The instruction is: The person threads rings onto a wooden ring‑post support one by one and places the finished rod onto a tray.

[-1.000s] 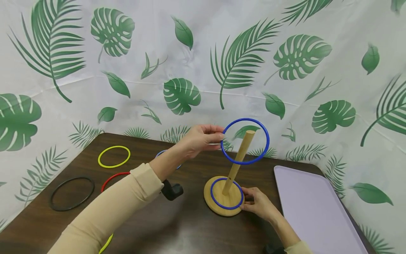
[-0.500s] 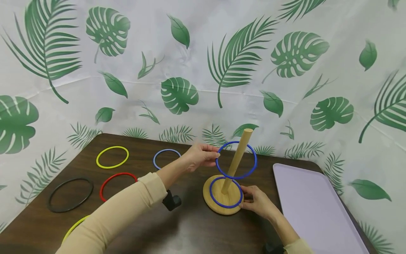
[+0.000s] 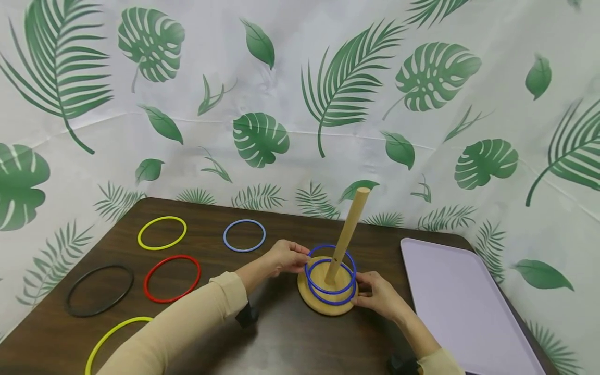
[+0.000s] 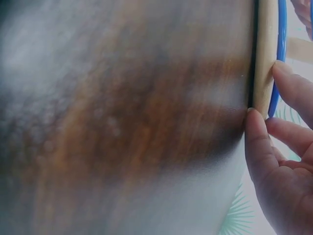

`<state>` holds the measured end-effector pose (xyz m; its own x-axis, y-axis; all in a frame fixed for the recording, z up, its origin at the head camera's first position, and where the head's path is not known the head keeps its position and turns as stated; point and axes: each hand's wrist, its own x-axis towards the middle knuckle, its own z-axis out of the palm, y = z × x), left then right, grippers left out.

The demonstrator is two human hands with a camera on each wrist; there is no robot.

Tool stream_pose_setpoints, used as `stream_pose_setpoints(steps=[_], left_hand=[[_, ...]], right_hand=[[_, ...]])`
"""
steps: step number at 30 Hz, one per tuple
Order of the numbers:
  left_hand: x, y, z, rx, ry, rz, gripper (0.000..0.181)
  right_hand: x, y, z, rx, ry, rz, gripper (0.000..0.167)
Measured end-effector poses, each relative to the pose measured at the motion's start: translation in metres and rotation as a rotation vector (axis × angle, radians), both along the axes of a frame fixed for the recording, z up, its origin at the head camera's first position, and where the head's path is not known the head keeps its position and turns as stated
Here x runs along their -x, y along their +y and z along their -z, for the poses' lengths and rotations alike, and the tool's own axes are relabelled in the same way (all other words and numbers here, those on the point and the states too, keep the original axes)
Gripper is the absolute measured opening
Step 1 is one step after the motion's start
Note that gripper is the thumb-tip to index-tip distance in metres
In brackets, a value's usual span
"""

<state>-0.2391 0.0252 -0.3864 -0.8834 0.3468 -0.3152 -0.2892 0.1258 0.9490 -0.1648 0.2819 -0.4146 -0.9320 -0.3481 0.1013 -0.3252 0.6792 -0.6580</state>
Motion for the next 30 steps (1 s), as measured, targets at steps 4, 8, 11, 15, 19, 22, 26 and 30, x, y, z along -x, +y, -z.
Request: stream_pose_setpoints(steps=[4,8,11,15,19,22,26,30], left_hand=[[-0.002,0.002,0.004,0.021,-0.006,0.009,0.021],[-0.003,0.005,0.006,0.025,-0.005,0.020,0.020],[-0.004,0.007,0.008,0.031,-0.003,0.021,0.018],[-0.004,0.008,0.011,0.054,-0.003,0.012,0.017],[-0.004,0.010,0.012,0.081,0.008,0.006,0.017],[-0.004,0.012,0.012,0.102,0.024,0.000,0.016],[-0.006,0.013,0.011,0.118,0.048,-0.012,0.014],[-0.007,0.012,0.010,0.124,0.073,-0.013,0.014]], right_hand=[[0.001,0.000,0.000,-0.005,-0.003,-0.008,0.055],[0.001,0.000,0.000,-0.019,0.014,-0.012,0.057],[0.000,0.000,-0.001,-0.027,0.023,-0.011,0.058],[-0.001,-0.001,-0.002,-0.023,0.009,-0.003,0.059],[-0.002,-0.001,-0.003,-0.014,-0.007,0.006,0.059],[-0.002,-0.001,-0.003,-0.016,-0.006,0.010,0.058],[-0.001,-0.001,-0.003,-0.023,0.001,0.012,0.057],[-0.001,-0.001,-0.003,-0.023,0.003,0.017,0.058]])
